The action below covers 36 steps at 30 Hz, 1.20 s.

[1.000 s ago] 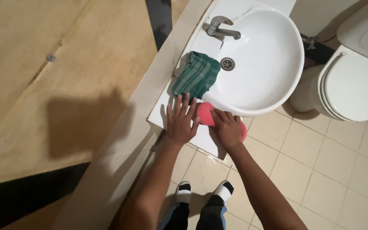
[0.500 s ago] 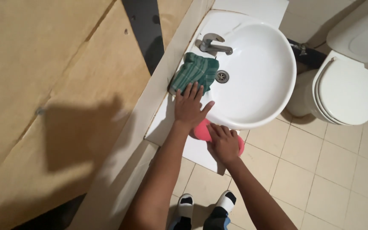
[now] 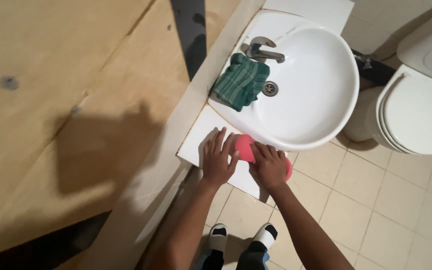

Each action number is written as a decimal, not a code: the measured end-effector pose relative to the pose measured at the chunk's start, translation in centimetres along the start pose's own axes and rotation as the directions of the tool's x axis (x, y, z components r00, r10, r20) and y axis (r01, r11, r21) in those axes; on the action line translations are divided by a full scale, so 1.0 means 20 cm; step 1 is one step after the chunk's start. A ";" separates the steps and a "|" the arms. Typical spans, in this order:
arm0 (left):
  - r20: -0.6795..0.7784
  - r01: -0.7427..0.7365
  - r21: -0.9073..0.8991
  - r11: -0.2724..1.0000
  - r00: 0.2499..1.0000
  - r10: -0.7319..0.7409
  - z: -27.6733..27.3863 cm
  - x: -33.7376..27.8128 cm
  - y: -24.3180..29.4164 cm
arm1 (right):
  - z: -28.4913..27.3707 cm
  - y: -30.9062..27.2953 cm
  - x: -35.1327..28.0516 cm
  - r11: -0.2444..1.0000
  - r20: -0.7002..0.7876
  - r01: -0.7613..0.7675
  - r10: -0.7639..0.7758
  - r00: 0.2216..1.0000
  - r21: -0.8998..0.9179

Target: The person cleans the bathroom floor, sink, and wall using a pink sponge. They wipe the tiled floor, scrub the sink basin and countertop, and then scrub the wall tiles above the sink.

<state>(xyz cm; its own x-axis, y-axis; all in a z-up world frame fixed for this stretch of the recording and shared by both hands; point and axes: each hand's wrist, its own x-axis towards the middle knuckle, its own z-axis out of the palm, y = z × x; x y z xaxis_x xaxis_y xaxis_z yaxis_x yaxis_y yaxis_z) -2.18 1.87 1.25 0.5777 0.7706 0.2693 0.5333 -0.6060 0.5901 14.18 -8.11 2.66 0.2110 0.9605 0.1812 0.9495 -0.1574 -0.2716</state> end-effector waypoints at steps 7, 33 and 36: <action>0.019 -0.053 0.106 0.993 0.999 0.051 -0.10 -0.09 -0.14 | 0.06 0.01 -0.02 0.999 -0.084 0.014 -0.018 0.996 -0.043; 0.039 -0.018 0.248 0.969 0.999 0.009 -0.11 -0.07 0.00 | 0.04 0.01 -0.02 0.997 -0.115 0.064 -0.067 0.991 -0.036; 0.161 -0.230 0.543 0.808 0.972 0.169 0.14 -0.14 -0.08 | 0.04 0.02 -0.02 0.997 -0.085 0.064 -0.067 0.994 -0.043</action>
<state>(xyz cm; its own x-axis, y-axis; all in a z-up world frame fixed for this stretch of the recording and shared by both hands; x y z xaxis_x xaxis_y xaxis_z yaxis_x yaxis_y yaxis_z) -2.85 0.10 -2.56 0.7514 0.6149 0.2392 0.6331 -0.7741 0.0014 14.25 -8.44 1.79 0.1659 0.9460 0.2786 0.9701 -0.1058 -0.2182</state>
